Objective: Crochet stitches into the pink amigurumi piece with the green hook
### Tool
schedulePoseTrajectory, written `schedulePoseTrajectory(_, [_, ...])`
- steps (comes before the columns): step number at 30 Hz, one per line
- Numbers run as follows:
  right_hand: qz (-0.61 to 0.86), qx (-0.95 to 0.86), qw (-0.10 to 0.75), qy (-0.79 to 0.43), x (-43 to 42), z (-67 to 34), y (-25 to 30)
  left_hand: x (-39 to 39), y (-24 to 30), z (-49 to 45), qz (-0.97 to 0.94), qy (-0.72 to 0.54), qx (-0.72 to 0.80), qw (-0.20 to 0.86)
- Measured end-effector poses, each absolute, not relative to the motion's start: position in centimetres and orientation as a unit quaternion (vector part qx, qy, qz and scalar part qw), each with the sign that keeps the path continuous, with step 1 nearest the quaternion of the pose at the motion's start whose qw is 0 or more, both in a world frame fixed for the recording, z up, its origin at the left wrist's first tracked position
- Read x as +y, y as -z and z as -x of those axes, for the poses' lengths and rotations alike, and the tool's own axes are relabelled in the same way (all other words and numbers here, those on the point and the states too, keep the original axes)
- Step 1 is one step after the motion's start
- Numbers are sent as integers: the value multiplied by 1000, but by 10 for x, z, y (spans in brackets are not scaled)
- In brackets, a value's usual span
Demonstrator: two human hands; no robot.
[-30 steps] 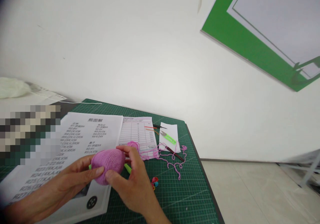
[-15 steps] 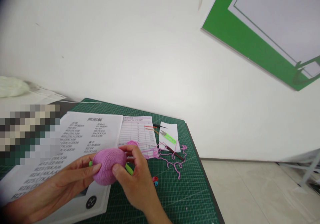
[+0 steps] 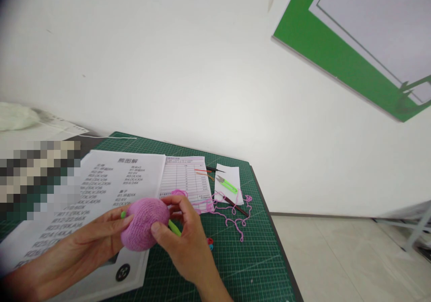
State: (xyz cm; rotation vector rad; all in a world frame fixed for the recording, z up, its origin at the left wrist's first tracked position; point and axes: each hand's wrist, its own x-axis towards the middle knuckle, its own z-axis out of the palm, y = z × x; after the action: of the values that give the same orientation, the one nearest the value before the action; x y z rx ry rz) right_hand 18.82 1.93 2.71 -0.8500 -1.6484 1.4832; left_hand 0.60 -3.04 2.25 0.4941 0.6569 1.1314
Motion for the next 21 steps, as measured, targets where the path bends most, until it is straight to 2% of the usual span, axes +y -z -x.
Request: schedulePoseTrajectory(21, [367, -649, 367, -556, 12, -183, -28, -31, -20, -11, -267, -483, 290, 782])
